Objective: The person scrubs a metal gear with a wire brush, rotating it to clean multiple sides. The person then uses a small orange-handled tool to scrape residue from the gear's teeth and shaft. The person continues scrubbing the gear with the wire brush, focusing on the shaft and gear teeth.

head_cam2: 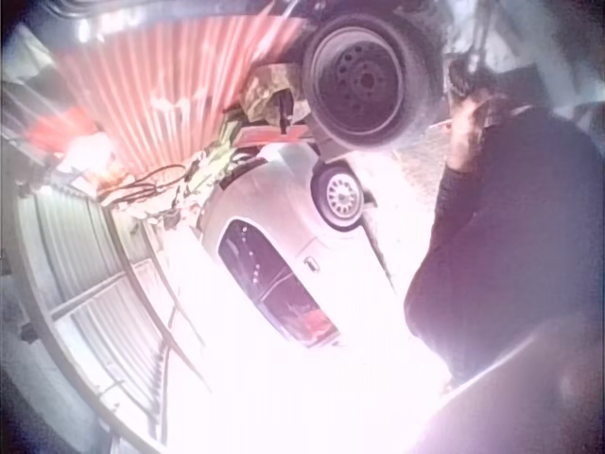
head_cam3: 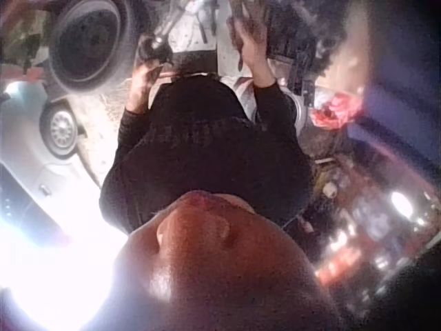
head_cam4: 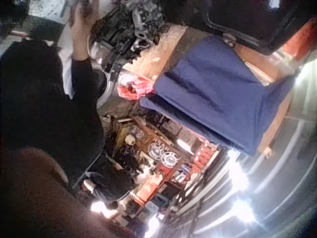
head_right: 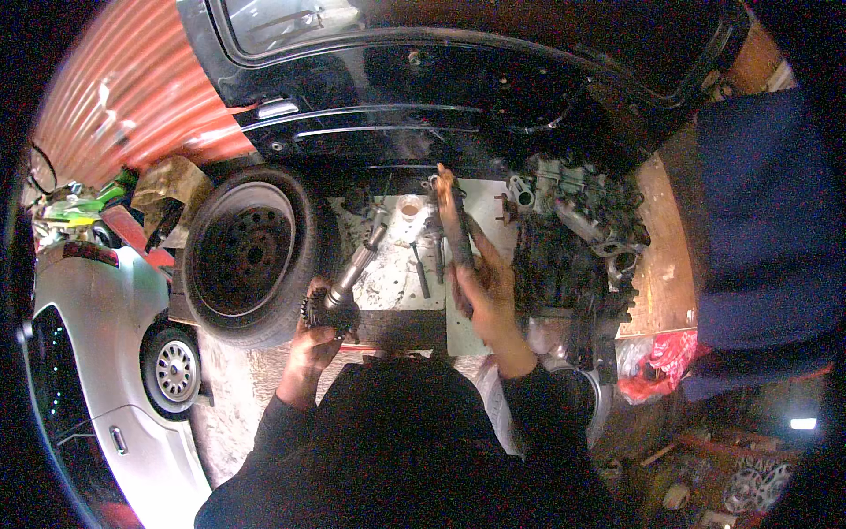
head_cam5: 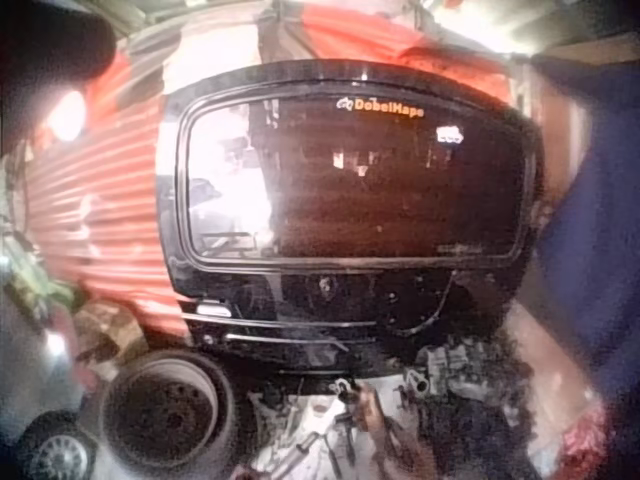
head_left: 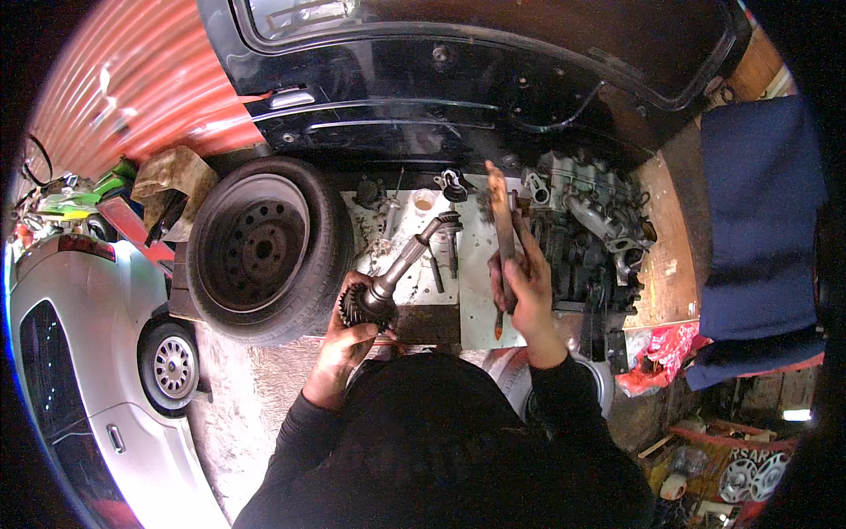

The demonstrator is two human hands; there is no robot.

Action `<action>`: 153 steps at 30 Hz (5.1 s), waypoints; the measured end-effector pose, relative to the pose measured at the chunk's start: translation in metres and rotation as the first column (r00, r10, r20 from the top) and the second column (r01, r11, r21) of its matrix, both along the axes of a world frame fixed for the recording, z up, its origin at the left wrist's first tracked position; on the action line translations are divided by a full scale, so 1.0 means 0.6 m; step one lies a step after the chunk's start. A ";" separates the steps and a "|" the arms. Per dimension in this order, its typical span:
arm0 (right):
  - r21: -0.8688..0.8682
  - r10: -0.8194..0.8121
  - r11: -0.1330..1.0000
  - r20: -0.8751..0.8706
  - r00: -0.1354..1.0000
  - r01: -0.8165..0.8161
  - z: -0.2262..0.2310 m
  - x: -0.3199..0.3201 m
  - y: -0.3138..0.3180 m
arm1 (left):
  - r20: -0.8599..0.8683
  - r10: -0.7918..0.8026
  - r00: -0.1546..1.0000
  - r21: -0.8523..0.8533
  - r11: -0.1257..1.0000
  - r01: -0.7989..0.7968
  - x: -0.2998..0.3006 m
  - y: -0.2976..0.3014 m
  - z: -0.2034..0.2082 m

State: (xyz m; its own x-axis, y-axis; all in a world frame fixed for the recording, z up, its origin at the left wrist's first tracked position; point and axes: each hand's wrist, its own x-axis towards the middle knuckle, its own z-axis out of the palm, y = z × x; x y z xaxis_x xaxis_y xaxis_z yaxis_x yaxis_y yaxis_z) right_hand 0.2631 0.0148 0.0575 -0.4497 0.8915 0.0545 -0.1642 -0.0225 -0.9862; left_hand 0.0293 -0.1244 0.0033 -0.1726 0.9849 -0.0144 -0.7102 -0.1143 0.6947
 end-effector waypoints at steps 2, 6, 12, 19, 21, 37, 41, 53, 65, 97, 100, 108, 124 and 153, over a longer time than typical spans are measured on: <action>0.223 -0.025 0.974 -0.013 1.000 0.027 -0.027 -0.004 -0.030 | 0.034 0.016 0.999 0.003 1.000 -0.016 -0.001 0.000 0.003; 0.531 -0.006 0.847 0.066 0.998 -0.031 -0.022 -0.026 -0.037 | 0.110 0.050 0.993 0.014 0.999 -0.052 0.003 0.002 -0.005; 0.584 -0.060 0.809 0.194 0.979 -0.066 -0.093 -0.062 -0.021 | 0.453 -0.100 0.886 0.075 0.994 0.074 0.031 -0.006 0.014; 0.092 0.005 0.996 -0.113 0.994 0.005 -0.084 -0.071 -0.064 | 0.384 -0.186 0.904 0.095 0.982 0.161 0.037 -0.008 0.019; 0.017 0.076 0.997 -0.243 0.967 -0.074 -0.060 -0.067 -0.089 | 0.380 -0.188 0.906 0.084 0.982 0.169 0.036 -0.005 0.011; 0.724 -0.070 0.688 0.140 0.988 -0.054 -0.044 -0.063 -0.065 | 0.558 -0.215 0.801 0.143 0.976 0.162 0.031 0.006 0.000; 0.798 -0.130 0.602 0.131 0.983 -0.026 -0.039 -0.038 -0.051 | 0.627 -0.138 0.767 0.117 0.990 0.082 0.027 0.004 0.003; 0.827 -0.177 0.538 0.303 0.936 -0.166 -0.015 -0.043 -0.005 | -0.639 0.279 0.717 0.067 0.949 -0.309 -0.033 0.016 0.028; 0.729 -0.159 0.665 0.354 0.922 -0.166 -0.005 -0.085 -0.017 | -0.785 0.452 0.424 0.265 0.863 -0.430 -0.017 0.026 0.016; 0.364 -0.263 0.917 0.859 0.439 -0.162 -0.537 0.093 0.006 | 0.656 -0.265 0.706 0.154 0.964 0.218 -0.005 -0.001 -0.062; 0.420 -0.309 0.894 0.832 0.461 -0.158 -0.569 0.127 0.034 | 0.713 -0.192 0.674 -0.003 0.961 0.277 0.002 -0.003 -0.045; 0.288 -0.151 0.911 0.899 0.410 -0.296 -0.470 -0.016 0.075 | 0.673 -0.136 0.727 -0.049 0.973 0.228 0.032 0.013 -0.042; 0.171 -0.123 0.909 0.981 0.147 -0.380 -0.522 -0.156 0.162 | 0.539 0.109 0.835 -0.136 0.990 -0.041 0.034 0.032 0.052; 0.532 0.148 0.580 0.676 0.721 -0.617 0.013 -0.060 -0.057 | 0.225 0.530 0.817 -0.303 0.835 -0.458 0.049 0.055 0.022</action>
